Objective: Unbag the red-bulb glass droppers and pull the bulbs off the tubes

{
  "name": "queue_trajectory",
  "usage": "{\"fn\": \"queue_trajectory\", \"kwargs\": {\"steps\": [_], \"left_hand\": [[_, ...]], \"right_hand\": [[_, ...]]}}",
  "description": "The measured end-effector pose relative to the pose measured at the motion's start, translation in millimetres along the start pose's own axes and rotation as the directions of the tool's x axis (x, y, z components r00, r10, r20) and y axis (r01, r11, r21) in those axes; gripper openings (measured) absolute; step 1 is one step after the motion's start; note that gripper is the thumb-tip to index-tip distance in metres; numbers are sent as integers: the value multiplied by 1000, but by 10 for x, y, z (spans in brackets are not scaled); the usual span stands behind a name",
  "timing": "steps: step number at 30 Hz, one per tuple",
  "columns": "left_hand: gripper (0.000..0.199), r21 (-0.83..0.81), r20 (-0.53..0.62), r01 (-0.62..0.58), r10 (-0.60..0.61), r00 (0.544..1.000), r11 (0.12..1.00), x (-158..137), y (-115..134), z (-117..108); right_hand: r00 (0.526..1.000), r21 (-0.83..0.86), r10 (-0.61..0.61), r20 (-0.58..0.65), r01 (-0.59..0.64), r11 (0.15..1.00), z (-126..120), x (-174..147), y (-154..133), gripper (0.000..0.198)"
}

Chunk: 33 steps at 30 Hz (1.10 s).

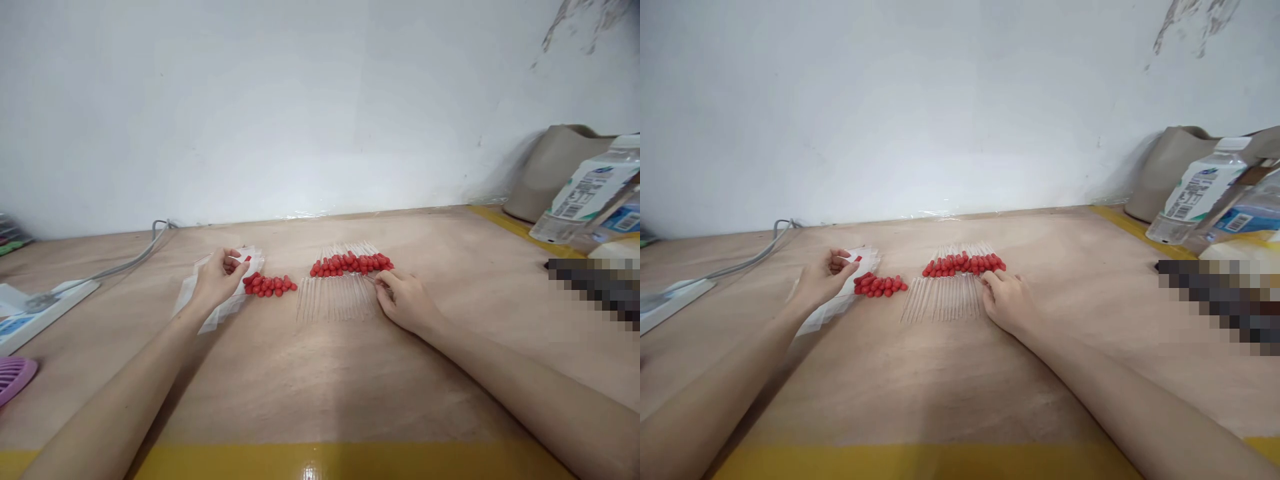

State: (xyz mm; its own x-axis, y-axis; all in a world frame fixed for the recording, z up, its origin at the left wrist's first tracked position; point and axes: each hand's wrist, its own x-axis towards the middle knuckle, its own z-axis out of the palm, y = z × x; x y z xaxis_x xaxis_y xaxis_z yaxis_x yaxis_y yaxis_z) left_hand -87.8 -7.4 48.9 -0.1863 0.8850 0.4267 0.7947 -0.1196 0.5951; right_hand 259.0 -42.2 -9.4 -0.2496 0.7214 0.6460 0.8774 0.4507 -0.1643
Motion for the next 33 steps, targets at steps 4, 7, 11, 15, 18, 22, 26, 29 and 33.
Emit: {"fn": "queue_trajectory", "kwargs": {"steps": [4,7,11,15,18,22,26,29,33], "left_hand": [[35,-5,137,-41,42,990,999,-20,15,-10],[34,23,177,-56,51,983,998,-23,-4,-9],[30,53,190,-54,43,981,997,-30,5,-12],[27,108,154,-34,18,988,994,-40,51,-29],[29,133,96,-32,19,995,991,-44,71,-39],[34,204,1,-109,111,994,973,-44,56,-28],[30,332,-84,-231,273,958,915,-78,45,13],[23,368,-71,-374,427,902,851,-135,132,75],[23,342,100,-551,554,827,761,-172,404,254]], "right_hand": [[998,-11,-45,-37,45,999,2,-9,-35,15],[998,-25,-57,-32,57,998,-1,-14,-48,16],[997,-27,-77,-6,76,997,-4,-24,-56,20],[996,-25,-85,26,86,996,-13,-33,-72,23],[994,-17,-97,50,98,995,-16,-38,-78,23],[991,5,-117,60,117,993,-9,-45,-75,27],[992,4,-105,75,105,994,-10,-50,-76,29],[992,7,-91,93,90,996,-24,-50,-73,29],[990,32,-73,120,70,997,-50,-52,-55,28]]}}
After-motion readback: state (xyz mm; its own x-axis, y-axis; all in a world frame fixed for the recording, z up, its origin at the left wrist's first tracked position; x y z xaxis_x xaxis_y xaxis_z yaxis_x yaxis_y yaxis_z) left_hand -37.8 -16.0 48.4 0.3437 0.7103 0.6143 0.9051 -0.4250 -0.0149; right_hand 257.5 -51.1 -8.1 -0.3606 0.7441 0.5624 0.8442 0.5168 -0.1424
